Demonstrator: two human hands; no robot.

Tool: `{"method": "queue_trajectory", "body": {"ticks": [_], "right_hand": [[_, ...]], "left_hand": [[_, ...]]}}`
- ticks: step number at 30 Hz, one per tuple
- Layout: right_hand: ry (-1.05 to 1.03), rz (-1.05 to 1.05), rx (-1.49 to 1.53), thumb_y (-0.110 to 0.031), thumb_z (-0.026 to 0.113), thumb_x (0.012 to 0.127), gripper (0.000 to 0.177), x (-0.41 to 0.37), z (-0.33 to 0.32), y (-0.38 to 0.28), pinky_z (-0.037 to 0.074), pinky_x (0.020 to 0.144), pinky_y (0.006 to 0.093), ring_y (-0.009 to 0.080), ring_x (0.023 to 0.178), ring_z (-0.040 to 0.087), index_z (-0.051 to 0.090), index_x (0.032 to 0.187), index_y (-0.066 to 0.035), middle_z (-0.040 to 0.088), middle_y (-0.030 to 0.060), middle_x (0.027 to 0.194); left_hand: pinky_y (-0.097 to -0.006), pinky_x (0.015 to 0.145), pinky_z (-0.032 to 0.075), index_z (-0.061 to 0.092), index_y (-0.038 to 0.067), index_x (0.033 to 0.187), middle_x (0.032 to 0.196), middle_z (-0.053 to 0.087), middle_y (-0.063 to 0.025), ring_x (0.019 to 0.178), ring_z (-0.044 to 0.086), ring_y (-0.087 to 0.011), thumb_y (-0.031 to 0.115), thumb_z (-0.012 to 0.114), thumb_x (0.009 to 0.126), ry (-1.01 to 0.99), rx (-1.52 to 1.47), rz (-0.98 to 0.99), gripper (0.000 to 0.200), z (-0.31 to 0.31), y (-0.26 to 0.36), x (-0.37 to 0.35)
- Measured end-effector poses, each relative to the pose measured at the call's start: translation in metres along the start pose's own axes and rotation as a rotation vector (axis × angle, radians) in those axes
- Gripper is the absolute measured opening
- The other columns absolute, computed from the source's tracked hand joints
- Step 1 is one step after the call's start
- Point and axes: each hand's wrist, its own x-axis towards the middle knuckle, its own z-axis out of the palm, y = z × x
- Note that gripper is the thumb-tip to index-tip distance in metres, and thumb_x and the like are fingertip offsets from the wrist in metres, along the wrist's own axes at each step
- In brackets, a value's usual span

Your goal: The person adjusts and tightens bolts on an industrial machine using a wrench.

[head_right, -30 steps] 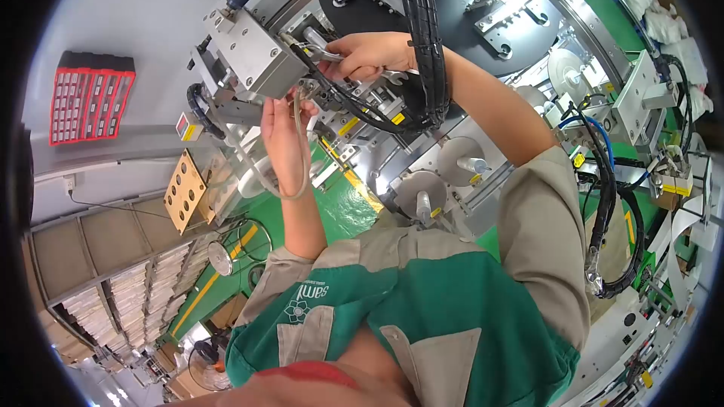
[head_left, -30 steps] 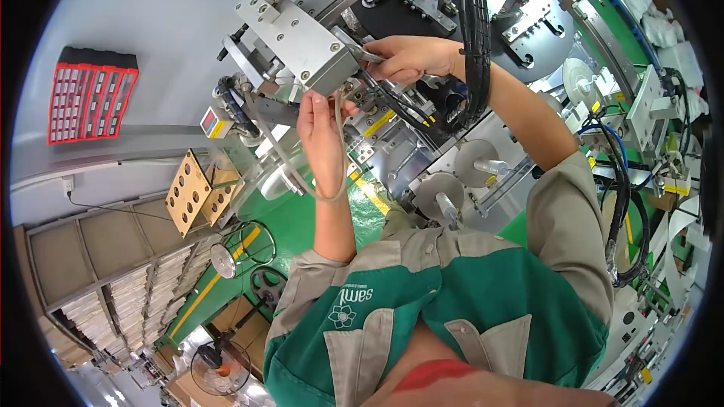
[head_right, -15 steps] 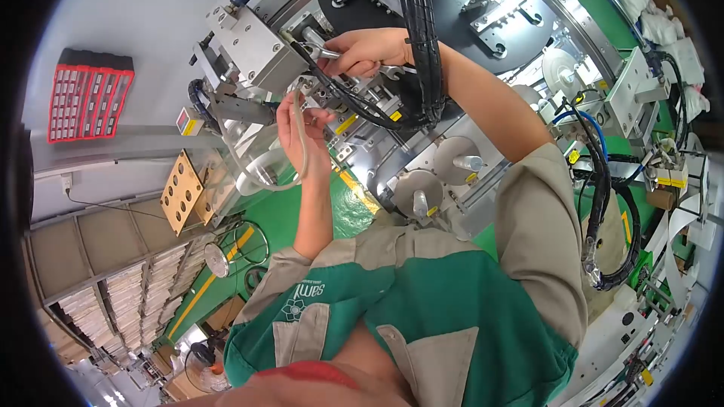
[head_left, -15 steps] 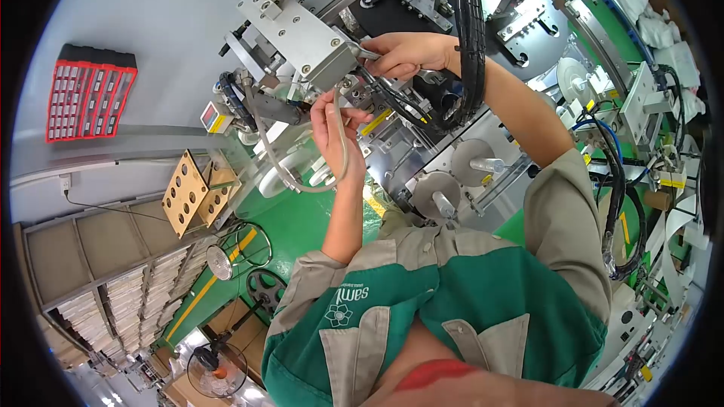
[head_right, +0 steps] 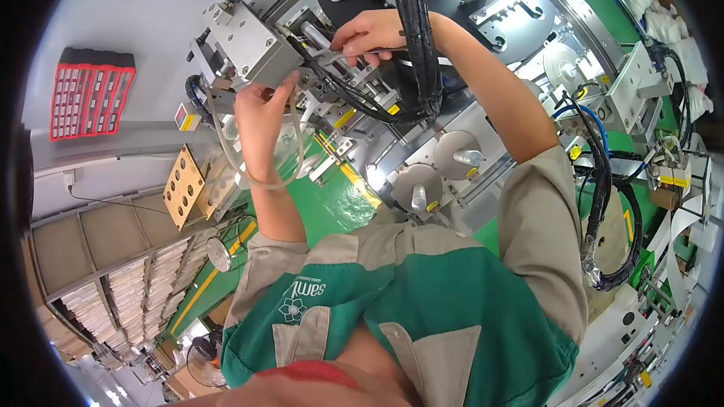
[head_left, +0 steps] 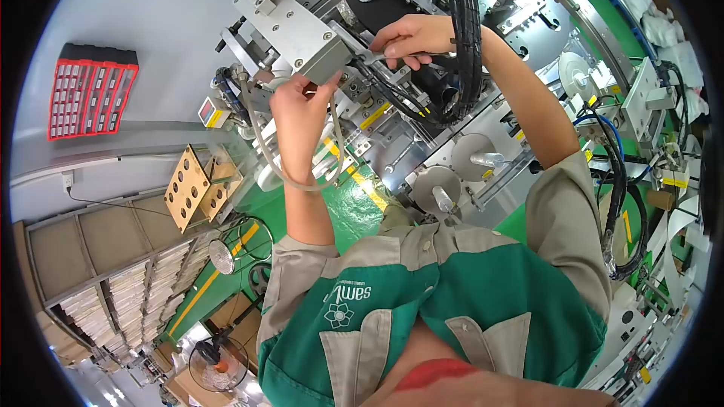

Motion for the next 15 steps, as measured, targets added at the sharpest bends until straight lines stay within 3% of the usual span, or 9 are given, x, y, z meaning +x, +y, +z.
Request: {"method": "queue_trajectory", "body": {"ticks": [5,15], "right_hand": [[-0.039,0.025,0.073,-0.020,0.052,0.089,0.045,0.001,0.002,-0.009,0.051,0.059,0.0219,0.0100,0.067,0.057,0.046,0.123,0.009,0.060,0.0086,0.091],[-0.179,0.107,0.241,-0.021,0.057,0.087,0.043,0.012,0.010,-0.014,0.055,0.059,0.0255,0.0147,0.067,0.063,0.045,0.118,0.008,0.056,0.0089,0.086]], "left_hand": [[-0.0242,0.050,0.042,0.068,-0.005,0.078,0.059,0.062,-0.0059,0.052,0.049,-0.0070,0.021,0.076,0.072,0.003,-0.028,0.024,0.028,0.004,-0.008,0.008],[-0.0254,0.048,0.043,0.066,-0.006,0.069,0.055,0.062,-0.0088,0.049,0.054,-0.0089,0.024,0.077,0.070,0.012,-0.033,0.060,0.032,0.008,-0.023,0.014]]}}
